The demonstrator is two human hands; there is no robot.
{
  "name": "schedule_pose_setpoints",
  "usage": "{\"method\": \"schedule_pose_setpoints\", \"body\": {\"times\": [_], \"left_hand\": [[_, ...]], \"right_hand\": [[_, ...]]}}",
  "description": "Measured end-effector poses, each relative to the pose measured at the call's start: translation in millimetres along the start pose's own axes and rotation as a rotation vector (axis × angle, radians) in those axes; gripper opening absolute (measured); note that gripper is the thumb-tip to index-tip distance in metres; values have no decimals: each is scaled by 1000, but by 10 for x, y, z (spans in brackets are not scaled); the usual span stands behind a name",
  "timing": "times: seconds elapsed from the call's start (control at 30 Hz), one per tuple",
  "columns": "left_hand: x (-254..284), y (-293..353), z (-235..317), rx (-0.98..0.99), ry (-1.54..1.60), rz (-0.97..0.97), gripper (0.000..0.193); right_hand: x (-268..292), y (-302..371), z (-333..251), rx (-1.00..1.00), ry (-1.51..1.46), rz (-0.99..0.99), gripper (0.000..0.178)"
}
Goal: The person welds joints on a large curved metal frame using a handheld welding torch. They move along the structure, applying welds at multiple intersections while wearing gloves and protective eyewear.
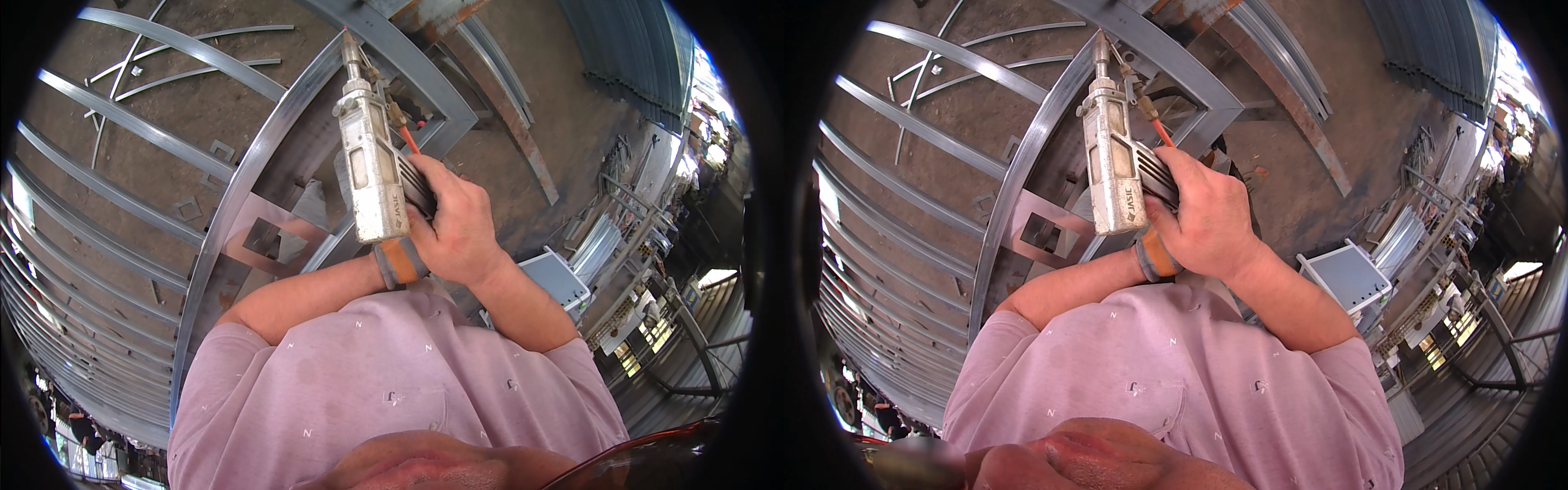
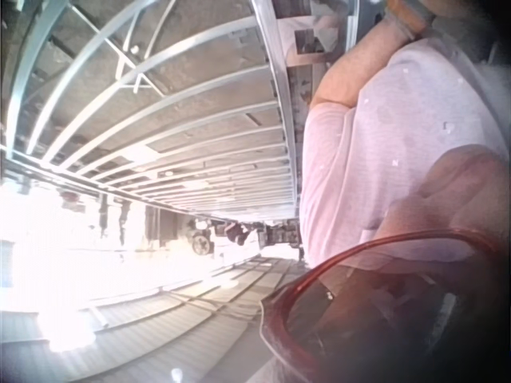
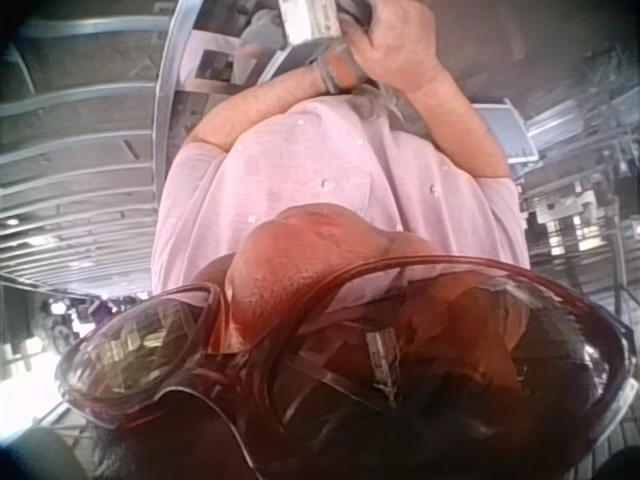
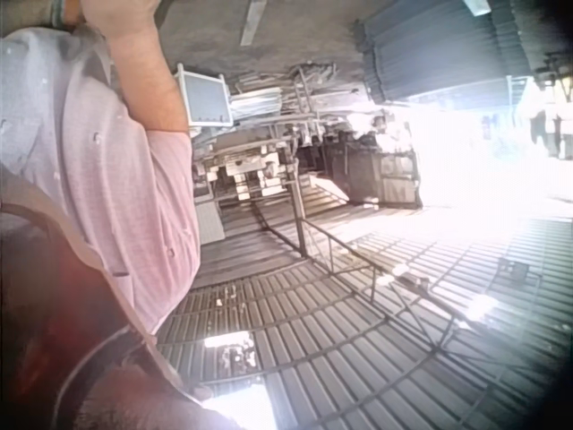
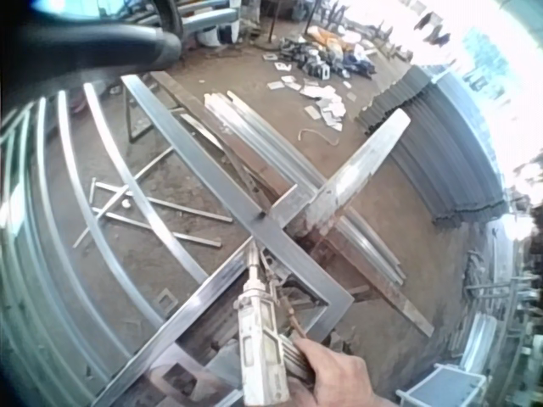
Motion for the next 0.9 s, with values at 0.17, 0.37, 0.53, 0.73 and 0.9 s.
{"method": "schedule_pose_setpoints", "body": {"times": [0.17,0.37,0.53,0.73,0.9], "left_hand": [[-11,11,10,15,-19,-22,40],[-22,45,53,25,-34,-42,39],[-17,56,70,34,-39,-50,39],[-69,18,98,35,-38,-54,38],[-78,-57,136,28,-26,-55,38]], "right_hand": [[22,-21,-56,13,45,8,50],[30,-13,-66,1,30,28,48],[60,-40,-121,-8,26,20,47],[89,-37,-155,-7,35,23,48],[103,-23,-154,-23,16,28,48]]}}
Point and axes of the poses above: each hand's wrist, its own y-axis away from the middle knuckle, its own x-axis out of the back of the hand, z = x × y, the point moved 7 cm from there along -y, towards the middle knuckle, and after that the axes turned 8 degrees about z, right-handed, at the moved point
